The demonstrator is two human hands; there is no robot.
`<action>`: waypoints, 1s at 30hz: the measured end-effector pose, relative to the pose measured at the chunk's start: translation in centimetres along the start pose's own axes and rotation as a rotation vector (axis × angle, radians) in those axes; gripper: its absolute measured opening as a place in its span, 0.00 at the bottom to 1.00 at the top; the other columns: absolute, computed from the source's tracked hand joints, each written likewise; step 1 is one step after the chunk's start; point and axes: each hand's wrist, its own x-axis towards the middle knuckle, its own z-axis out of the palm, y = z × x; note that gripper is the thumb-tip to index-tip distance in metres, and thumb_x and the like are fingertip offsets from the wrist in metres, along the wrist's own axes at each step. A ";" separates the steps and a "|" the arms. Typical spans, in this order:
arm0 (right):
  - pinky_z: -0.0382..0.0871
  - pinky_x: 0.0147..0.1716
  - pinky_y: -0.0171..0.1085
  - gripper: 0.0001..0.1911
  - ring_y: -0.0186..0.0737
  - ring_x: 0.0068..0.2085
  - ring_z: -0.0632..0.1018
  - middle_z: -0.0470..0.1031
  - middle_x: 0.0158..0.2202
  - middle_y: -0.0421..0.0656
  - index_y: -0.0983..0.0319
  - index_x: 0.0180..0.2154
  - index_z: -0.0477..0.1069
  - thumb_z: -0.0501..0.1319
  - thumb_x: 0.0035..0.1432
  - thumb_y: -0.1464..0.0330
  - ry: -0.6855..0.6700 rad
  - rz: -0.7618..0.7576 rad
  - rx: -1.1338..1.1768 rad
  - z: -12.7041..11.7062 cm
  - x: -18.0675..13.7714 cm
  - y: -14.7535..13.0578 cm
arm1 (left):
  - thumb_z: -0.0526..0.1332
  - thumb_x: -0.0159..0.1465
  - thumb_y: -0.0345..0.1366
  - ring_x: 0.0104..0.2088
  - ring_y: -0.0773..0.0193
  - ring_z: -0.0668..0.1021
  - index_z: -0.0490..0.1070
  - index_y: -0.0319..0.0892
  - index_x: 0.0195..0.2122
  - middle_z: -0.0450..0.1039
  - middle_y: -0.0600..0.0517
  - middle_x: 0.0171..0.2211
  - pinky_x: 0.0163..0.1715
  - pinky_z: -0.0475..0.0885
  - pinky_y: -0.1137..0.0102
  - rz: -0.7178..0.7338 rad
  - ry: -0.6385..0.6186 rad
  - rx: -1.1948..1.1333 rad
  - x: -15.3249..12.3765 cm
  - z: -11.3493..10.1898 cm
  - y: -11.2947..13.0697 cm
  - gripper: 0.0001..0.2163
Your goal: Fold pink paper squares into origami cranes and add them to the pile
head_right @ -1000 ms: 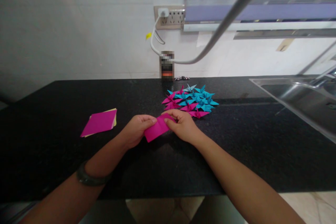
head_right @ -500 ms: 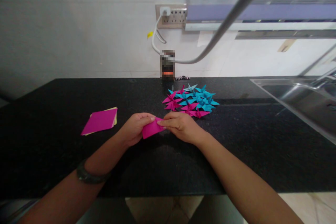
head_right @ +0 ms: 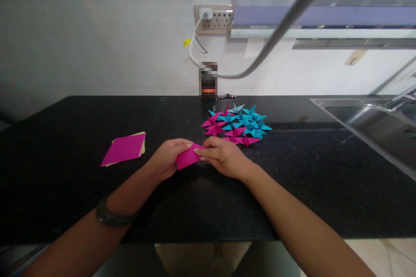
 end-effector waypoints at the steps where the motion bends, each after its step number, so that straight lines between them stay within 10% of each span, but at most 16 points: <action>1: 0.66 0.33 0.34 0.14 0.34 0.36 0.70 0.69 0.37 0.46 0.60 0.47 0.71 0.54 0.60 0.68 -0.005 -0.005 -0.010 -0.1 0.0 0.0 | 0.61 0.49 0.28 0.19 0.71 0.71 0.71 0.34 0.24 0.72 0.51 0.18 0.22 0.64 0.75 -0.005 -0.002 -0.006 0.0 0.0 0.0 0.03; 16: 0.66 0.35 0.35 0.12 0.35 0.36 0.70 0.69 0.36 0.46 0.62 0.42 0.73 0.54 0.59 0.68 -0.006 -0.007 0.083 -0.4 0.2 -0.7 | 0.67 0.45 0.34 0.18 0.72 0.69 0.72 0.35 0.22 0.71 0.53 0.17 0.20 0.62 0.76 0.010 -0.038 0.000 0.0 -0.2 -0.3 0.08; 21: 0.65 0.26 0.31 0.07 0.32 0.28 0.70 0.69 0.27 0.40 0.63 0.34 0.70 0.59 0.54 0.66 0.252 0.369 0.343 0.9 0.5 -0.8 | 0.67 0.45 0.35 0.18 0.72 0.69 0.73 0.36 0.23 0.72 0.53 0.18 0.20 0.61 0.76 0.169 0.050 0.166 0.0 0.0 -0.6 0.08; 30: 0.58 0.20 0.29 0.11 0.28 0.21 0.65 0.64 0.19 0.36 0.65 0.25 0.67 0.58 0.52 0.63 0.132 0.576 0.474 1.5 0.8 -0.8 | 0.65 0.48 0.36 0.19 0.70 0.68 0.75 0.38 0.23 0.71 0.54 0.19 0.20 0.60 0.75 0.314 0.086 0.434 -0.3 0.3 -0.5 0.06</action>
